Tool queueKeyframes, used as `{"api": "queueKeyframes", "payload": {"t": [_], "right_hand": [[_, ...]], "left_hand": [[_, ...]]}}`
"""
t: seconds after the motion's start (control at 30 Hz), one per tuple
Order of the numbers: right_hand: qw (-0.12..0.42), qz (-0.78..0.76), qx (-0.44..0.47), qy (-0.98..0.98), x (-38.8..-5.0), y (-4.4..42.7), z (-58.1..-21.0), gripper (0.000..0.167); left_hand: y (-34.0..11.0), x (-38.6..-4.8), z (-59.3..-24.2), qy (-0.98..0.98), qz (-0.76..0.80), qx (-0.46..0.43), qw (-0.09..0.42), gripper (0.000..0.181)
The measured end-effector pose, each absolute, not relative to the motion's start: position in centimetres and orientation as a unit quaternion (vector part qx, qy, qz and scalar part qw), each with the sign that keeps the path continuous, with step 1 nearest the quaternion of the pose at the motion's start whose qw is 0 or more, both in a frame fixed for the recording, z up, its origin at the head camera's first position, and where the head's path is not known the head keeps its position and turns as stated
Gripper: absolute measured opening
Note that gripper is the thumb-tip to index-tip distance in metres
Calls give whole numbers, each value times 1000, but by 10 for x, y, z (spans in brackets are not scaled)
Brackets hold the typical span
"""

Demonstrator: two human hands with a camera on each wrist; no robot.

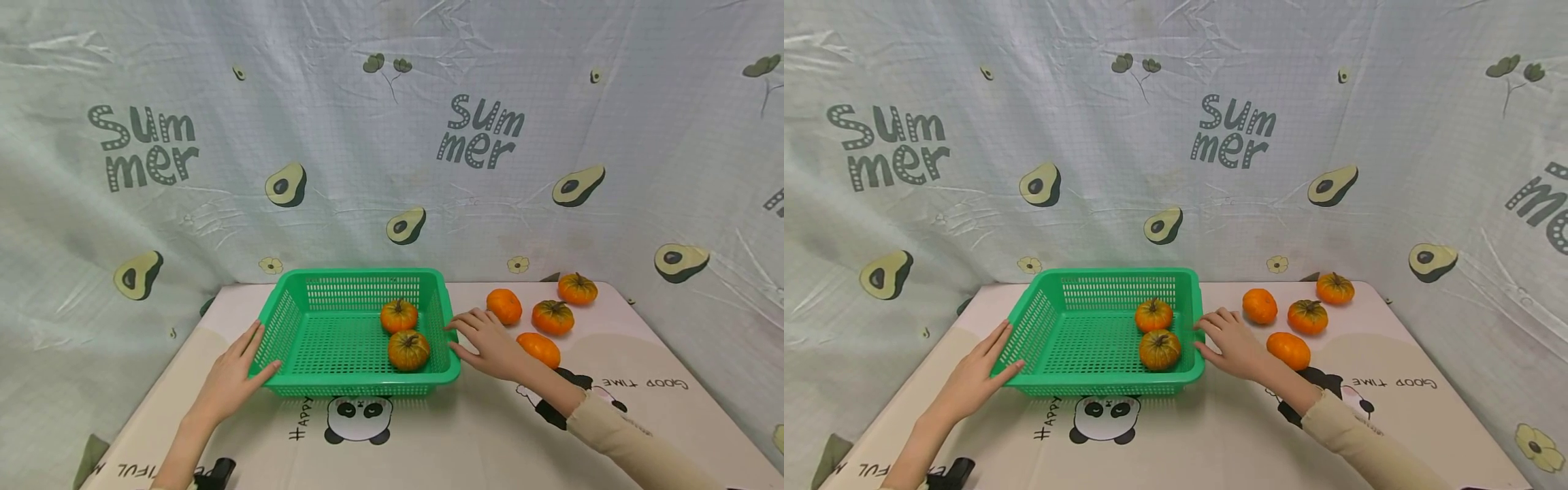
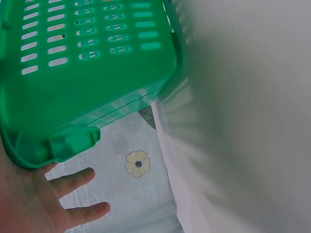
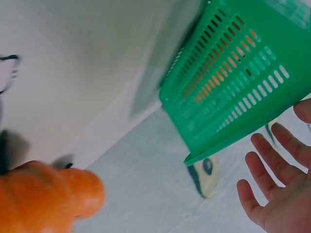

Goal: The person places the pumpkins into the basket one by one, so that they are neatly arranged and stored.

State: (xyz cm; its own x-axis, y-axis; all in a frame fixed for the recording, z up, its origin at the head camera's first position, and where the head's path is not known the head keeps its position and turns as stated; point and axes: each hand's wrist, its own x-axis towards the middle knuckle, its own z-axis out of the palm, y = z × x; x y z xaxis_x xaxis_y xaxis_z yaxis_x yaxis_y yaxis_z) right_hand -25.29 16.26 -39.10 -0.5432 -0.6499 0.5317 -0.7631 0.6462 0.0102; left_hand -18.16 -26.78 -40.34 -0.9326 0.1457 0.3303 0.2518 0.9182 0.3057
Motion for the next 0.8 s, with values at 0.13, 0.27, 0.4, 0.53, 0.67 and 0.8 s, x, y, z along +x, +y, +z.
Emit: {"api": "queueKeyframes", "payload": {"t": [0.13,0.27,0.4,0.53,0.67,0.8], "right_hand": [[259,117,381,-880,-249,176,-395,28],[257,124,373,-883,-247,190,-399,32],[253,117,378,-883,-246,203,-403,35],[236,103,368,-893,-245,215,-406,36],[212,81,344,-911,-243,223,-407,39],[198,61,327,-922,-241,231,-407,45]], "left_hand": [[-268,-181,-404,-967,-176,-104,152,75],[-268,-181,-403,-967,-179,-104,149,76],[-268,-181,-403,-967,-181,-103,147,76],[-268,-181,-404,-967,-180,-101,147,75],[-268,-181,-404,-967,-180,-101,148,75],[-268,-181,-404,-967,-177,-101,151,75]]}}
